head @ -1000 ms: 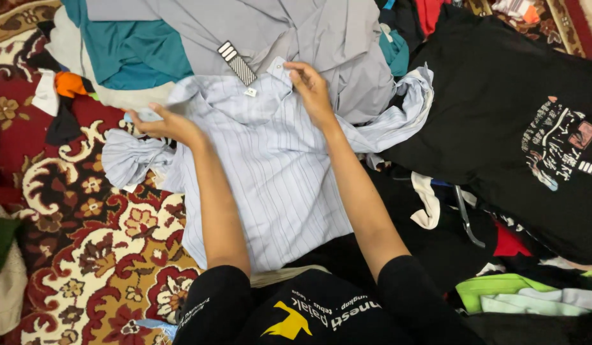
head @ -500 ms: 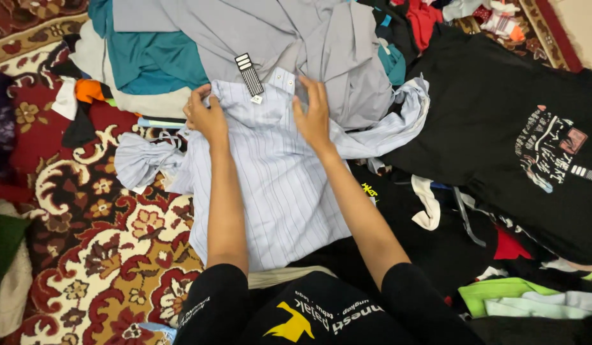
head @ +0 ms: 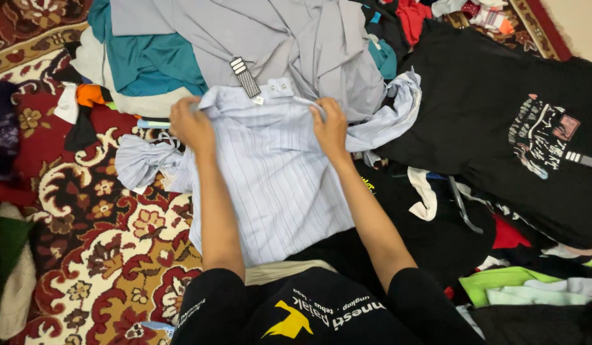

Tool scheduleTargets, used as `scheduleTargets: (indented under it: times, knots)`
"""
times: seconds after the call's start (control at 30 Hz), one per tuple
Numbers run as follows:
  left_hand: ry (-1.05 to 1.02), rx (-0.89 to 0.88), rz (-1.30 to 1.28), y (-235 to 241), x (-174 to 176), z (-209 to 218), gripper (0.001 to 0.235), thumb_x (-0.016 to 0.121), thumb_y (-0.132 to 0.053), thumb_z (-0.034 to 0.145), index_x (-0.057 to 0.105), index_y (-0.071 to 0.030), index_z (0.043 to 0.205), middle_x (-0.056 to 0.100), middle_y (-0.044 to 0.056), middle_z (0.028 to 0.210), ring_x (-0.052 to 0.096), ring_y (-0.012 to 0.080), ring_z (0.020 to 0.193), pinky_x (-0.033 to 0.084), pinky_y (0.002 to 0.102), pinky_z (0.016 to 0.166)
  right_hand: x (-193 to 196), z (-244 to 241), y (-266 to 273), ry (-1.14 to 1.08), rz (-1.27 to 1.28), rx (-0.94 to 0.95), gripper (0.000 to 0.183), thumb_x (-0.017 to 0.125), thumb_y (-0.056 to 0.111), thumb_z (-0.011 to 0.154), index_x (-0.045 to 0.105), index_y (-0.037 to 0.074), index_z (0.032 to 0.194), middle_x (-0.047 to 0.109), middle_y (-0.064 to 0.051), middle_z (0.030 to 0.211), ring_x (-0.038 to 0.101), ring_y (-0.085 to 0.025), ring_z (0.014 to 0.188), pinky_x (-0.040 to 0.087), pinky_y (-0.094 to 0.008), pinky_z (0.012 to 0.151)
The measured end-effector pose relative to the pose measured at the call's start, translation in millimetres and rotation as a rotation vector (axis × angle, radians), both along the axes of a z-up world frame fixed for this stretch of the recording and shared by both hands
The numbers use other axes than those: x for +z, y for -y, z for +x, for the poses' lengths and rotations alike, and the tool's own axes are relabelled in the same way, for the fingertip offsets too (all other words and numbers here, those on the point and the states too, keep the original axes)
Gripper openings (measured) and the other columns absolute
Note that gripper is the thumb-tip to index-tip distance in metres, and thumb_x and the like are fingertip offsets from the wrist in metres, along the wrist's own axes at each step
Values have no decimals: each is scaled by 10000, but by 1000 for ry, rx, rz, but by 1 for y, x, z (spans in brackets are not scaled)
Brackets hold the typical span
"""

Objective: The person sits on a rug and organizes a pile of clothes. They pick up a black t-shirt, place it on a hanger, and set it aside. They repeat this process with another black t-shirt and then a light blue striped shirt, buttoning the collar before hanging it.

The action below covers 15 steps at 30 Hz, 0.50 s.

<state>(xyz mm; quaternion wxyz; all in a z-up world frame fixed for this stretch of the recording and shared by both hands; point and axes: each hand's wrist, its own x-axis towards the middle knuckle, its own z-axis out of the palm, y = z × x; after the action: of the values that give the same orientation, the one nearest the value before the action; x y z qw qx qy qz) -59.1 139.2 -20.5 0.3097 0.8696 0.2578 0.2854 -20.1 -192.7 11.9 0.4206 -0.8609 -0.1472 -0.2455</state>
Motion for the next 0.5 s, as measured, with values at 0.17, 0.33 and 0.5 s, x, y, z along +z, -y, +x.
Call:
scheduleTargets:
  times: [0.17,0.33,0.5]
  knots:
    - [-460,-165,-341,-45,-25,-28,307,579,-548,921,695,-329,1102,691,-18,1164,587,287,1238,264,579,1080,41,0,35,31,32,0,74,801,118,923,736,147,945,732,-41,886,729,-290,880,548,-383,812]
    - [-380,-455,-513,-73,-83,-4,236,702,-440,970,727,-206,991,696,91,957,654,318,1019,440,416,919,72,3,53,94,-22,32,60,809,111,926,769,156,925,723,-30,818,719,-286,786,552,-371,752]
    - [-477,-672,-273,-23,14,-11,305,644,-400,1032,630,-106,1112,700,249,1186,589,489,1232,429,569,1035,97,18,78,186,-65,9,73,832,118,928,792,178,936,695,-35,792,708,-298,760,549,-381,728]
